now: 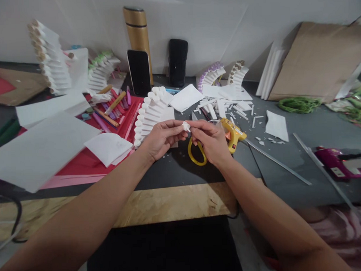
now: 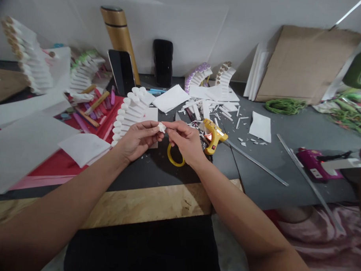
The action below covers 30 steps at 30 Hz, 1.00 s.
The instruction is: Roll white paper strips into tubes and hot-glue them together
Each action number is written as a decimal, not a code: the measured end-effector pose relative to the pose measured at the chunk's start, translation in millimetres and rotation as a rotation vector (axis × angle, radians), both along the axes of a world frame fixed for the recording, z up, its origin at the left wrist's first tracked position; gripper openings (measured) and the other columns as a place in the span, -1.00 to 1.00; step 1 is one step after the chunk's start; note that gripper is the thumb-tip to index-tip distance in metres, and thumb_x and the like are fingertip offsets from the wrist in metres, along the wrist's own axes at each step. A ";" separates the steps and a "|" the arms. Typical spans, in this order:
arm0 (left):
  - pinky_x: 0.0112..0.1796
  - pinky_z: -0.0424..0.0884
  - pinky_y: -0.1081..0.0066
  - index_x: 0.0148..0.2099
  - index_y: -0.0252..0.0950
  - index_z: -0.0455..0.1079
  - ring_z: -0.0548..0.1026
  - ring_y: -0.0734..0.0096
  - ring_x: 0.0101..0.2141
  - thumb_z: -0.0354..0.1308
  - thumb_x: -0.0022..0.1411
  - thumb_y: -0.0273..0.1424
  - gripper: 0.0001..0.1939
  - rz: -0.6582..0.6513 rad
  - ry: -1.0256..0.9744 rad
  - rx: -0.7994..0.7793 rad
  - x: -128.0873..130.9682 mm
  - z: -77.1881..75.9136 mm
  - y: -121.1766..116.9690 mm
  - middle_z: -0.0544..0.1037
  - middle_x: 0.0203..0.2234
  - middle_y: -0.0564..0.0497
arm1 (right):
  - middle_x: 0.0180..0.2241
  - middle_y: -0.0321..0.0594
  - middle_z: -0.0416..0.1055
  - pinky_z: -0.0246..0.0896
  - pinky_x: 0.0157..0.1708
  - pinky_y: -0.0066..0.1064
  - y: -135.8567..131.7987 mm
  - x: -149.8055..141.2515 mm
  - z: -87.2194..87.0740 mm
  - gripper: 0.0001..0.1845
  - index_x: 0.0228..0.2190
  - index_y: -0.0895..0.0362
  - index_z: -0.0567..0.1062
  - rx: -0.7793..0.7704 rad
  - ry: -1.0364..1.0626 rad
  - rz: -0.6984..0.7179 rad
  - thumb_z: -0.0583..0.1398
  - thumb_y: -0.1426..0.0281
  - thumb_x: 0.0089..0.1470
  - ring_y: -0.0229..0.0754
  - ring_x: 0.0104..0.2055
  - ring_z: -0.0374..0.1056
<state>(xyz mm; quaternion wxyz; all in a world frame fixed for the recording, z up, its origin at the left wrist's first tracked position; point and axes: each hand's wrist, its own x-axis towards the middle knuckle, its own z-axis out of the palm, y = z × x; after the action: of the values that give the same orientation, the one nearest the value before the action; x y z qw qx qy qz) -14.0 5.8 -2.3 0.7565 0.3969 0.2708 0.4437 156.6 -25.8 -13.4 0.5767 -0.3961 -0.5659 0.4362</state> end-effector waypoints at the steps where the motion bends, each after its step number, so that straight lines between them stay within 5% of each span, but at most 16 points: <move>1: -0.29 0.44 0.46 -0.29 -0.43 0.59 0.54 0.50 -0.43 0.47 -0.03 -0.42 -0.76 -0.002 0.002 -0.003 -0.1 0.2 -0.1 0.60 -0.47 -0.05 | -0.40 -0.34 0.40 0.14 -0.48 -0.43 -0.2 0.4 0.3 -0.77 -0.17 -0.03 0.67 0.019 -0.015 -0.002 0.27 0.37 0.13 -0.37 -0.50 0.21; 21: -0.36 0.40 0.50 -0.29 -0.42 0.59 0.52 0.52 -0.49 0.45 -0.02 -0.47 -0.79 -0.079 0.035 -0.056 -1.2 1.7 -1.1 0.59 -0.52 -0.04 | -0.32 -0.25 0.41 0.20 -0.41 -0.39 -6.5 5.7 14.2 -0.73 -0.27 0.01 0.65 0.203 -0.315 -0.106 0.18 0.51 0.09 -0.26 -0.35 0.31; 30: -0.36 0.39 0.47 -0.32 -0.44 0.59 0.51 0.51 -0.48 0.44 -0.06 -0.47 -0.79 -0.100 0.042 -0.047 -1.7 3.7 -2.6 0.59 -0.49 -0.05 | -0.37 -0.32 0.39 0.12 -0.54 -0.42 -5.3 6.3 13.3 -0.78 -0.29 0.01 0.64 0.054 -0.136 -0.065 0.21 0.46 0.07 -0.37 -0.55 0.18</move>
<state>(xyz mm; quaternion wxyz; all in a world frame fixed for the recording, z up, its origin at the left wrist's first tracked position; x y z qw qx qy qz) -15.7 3.2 1.4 0.7810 0.4013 0.2769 0.3903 163.0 -31.2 -0.1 0.5614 -0.4270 -0.6022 0.3740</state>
